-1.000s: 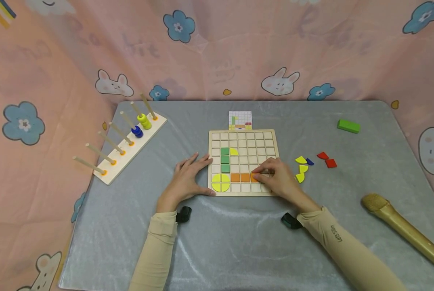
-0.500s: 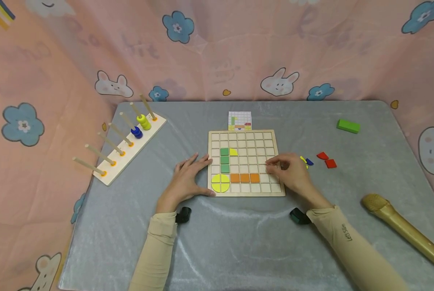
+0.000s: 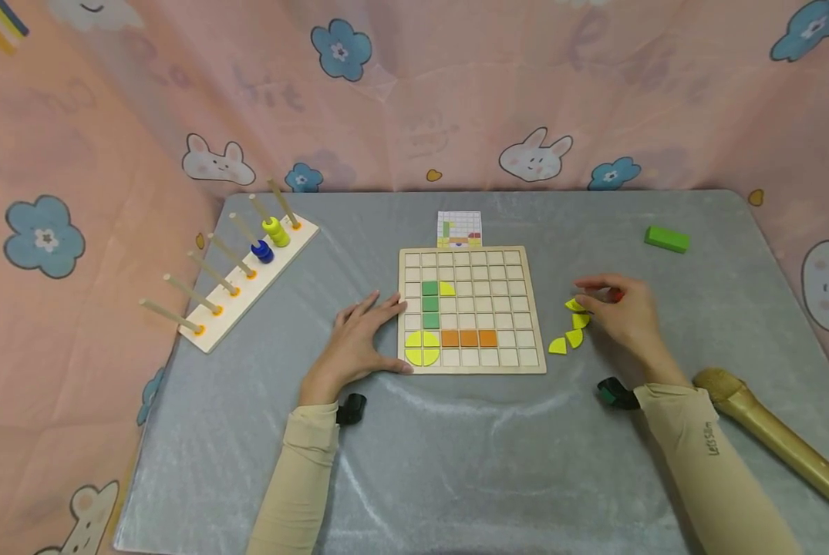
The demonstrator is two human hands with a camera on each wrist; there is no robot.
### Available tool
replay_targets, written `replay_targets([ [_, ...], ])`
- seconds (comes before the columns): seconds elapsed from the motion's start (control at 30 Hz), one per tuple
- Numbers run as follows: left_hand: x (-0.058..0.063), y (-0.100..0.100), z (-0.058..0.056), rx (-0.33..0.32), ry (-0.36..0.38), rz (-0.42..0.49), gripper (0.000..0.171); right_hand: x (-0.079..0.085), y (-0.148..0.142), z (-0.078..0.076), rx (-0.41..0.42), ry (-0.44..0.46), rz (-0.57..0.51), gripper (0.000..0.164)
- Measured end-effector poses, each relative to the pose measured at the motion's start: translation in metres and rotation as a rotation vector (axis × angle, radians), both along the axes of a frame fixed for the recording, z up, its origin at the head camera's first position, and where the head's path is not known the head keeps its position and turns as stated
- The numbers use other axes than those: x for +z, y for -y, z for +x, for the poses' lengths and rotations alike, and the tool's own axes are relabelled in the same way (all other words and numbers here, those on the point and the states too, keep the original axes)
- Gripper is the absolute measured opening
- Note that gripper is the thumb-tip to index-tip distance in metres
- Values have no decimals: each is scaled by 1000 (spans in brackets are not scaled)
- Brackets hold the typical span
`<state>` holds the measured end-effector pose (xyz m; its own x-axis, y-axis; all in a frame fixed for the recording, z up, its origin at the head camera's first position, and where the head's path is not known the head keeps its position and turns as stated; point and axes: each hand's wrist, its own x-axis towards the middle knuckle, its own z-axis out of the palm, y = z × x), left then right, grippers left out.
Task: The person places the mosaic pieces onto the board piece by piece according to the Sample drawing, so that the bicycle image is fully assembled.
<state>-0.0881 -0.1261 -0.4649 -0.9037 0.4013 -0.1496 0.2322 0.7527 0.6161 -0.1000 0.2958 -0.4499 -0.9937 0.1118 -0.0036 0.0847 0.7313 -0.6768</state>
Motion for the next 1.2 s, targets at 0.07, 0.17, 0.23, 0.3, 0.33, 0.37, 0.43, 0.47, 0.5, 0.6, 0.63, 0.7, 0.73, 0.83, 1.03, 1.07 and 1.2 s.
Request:
replay_targets([
  [0.07,0,0,0,-2,-2,-1,110,-1,-8,0,5,12,8,28],
  [0.17,-1,0,-1,-3,-4,0,110,-3,-17,1,26,42,34,29],
  [0.23,-1,0,0,-1,-2,0,110,-5,-21,2,33,63,45,29],
  [0.3,0,-1,0,0,2,-1,110,-6,-22,4,29,88,54,29],
  [0.33,0,-1,0,2,4,-1,110,-7,-23,4,24,97,55,29],
  [0.37,0,-1,0,2,4,-1,110,-7,-23,5,19,103,58,28],
  [0.43,0,-1,0,4,4,1,111,-8,-23,5,8,108,64,27],
  [0.47,0,-1,0,4,3,2,110,-8,-23,6,3,109,68,27],
  [0.5,0,-1,0,4,2,3,111,-8,-23,6,0,106,72,26],
  [0.6,0,0,0,4,1,3,111,-8,-23,7,-2,94,81,23],
  [0.63,-1,0,0,4,1,3,111,-8,-23,7,-1,90,83,22],
  [0.7,-1,0,0,4,1,3,111,-7,-22,8,1,86,86,21],
  [0.73,-1,0,0,5,1,3,111,-7,-22,8,2,81,86,21],
  [0.83,-1,0,0,6,2,3,111,-5,-22,8,-12,51,68,20],
  [1.03,-1,0,0,8,3,2,111,2,-5,10,-37,-63,41,21],
  [1.07,-1,0,0,8,3,2,111,3,-1,10,-30,-79,45,21],
  [1.2,0,-1,0,8,8,2,111,3,16,11,27,-108,6,18],
])
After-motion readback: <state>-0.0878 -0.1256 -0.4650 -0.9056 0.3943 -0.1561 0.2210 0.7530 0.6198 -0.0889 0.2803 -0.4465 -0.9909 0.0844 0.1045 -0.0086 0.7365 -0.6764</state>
